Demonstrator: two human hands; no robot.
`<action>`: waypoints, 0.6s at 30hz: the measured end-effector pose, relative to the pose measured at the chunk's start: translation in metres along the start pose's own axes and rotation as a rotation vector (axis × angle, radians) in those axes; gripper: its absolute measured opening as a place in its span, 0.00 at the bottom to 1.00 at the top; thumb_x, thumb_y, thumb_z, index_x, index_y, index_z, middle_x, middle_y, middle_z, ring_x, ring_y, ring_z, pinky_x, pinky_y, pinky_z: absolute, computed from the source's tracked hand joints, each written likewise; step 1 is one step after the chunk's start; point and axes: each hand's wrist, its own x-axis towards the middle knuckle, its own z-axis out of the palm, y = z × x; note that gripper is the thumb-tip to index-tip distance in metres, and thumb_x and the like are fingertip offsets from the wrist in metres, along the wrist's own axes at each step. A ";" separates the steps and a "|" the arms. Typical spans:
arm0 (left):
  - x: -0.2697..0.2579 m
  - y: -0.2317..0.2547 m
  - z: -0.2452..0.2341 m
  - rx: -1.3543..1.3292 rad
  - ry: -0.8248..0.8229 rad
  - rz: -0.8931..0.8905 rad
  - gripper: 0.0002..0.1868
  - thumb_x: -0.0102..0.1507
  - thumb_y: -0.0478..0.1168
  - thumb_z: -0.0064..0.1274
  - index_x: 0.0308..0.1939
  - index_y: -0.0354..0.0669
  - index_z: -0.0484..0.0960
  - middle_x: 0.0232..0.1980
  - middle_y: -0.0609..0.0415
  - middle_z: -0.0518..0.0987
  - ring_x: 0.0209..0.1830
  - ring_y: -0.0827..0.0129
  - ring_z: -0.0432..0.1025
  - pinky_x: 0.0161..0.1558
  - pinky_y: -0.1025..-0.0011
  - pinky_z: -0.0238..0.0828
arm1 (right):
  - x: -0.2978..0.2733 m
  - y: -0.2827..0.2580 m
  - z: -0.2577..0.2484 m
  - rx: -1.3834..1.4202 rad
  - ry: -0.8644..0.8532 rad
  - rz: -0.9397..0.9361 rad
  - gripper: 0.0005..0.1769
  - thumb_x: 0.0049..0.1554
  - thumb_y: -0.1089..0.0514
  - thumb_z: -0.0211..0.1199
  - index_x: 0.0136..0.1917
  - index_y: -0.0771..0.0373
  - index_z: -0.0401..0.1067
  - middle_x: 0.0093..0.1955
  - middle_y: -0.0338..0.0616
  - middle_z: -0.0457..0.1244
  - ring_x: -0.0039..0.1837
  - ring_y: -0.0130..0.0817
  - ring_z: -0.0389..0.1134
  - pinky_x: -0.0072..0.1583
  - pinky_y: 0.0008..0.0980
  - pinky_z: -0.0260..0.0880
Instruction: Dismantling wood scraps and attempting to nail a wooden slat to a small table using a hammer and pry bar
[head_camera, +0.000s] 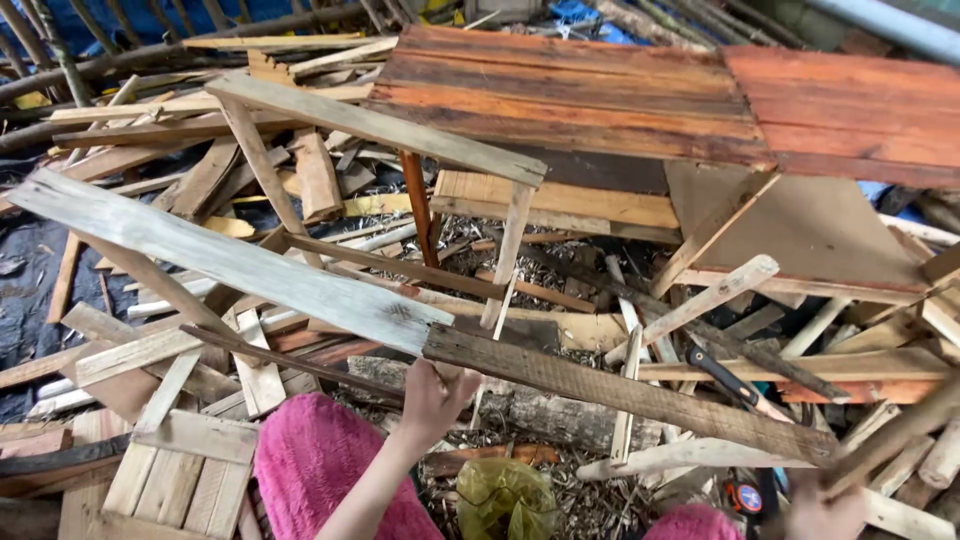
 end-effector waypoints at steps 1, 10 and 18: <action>-0.022 -0.026 0.003 0.117 -0.044 0.032 0.26 0.65 0.48 0.49 0.49 0.44 0.47 0.48 0.49 0.47 0.45 0.57 0.41 0.46 0.56 0.36 | 0.004 -0.036 -0.018 -0.043 -0.022 -0.327 0.13 0.66 0.73 0.61 0.62 0.81 0.65 0.53 0.66 0.65 0.48 0.54 0.67 0.50 0.45 0.67; 0.014 0.031 -0.088 0.144 0.474 0.402 0.14 0.73 0.44 0.32 0.58 0.41 0.63 0.62 0.51 0.66 0.65 0.63 0.64 0.72 0.64 0.63 | 0.038 -0.232 -0.094 -0.287 -0.307 -0.425 0.40 0.50 0.68 0.70 0.73 0.84 0.62 0.59 0.76 0.64 0.55 0.66 0.69 0.60 0.57 0.70; 0.136 0.097 -0.135 0.155 0.240 0.619 0.17 0.58 0.27 0.51 0.51 0.40 0.73 0.58 0.49 0.75 0.60 0.61 0.70 0.65 0.63 0.70 | 0.048 -0.358 -0.039 -0.455 -0.430 -0.603 0.40 0.37 0.54 0.79 0.65 0.59 0.78 0.61 0.43 0.72 0.44 0.39 0.71 0.46 0.34 0.70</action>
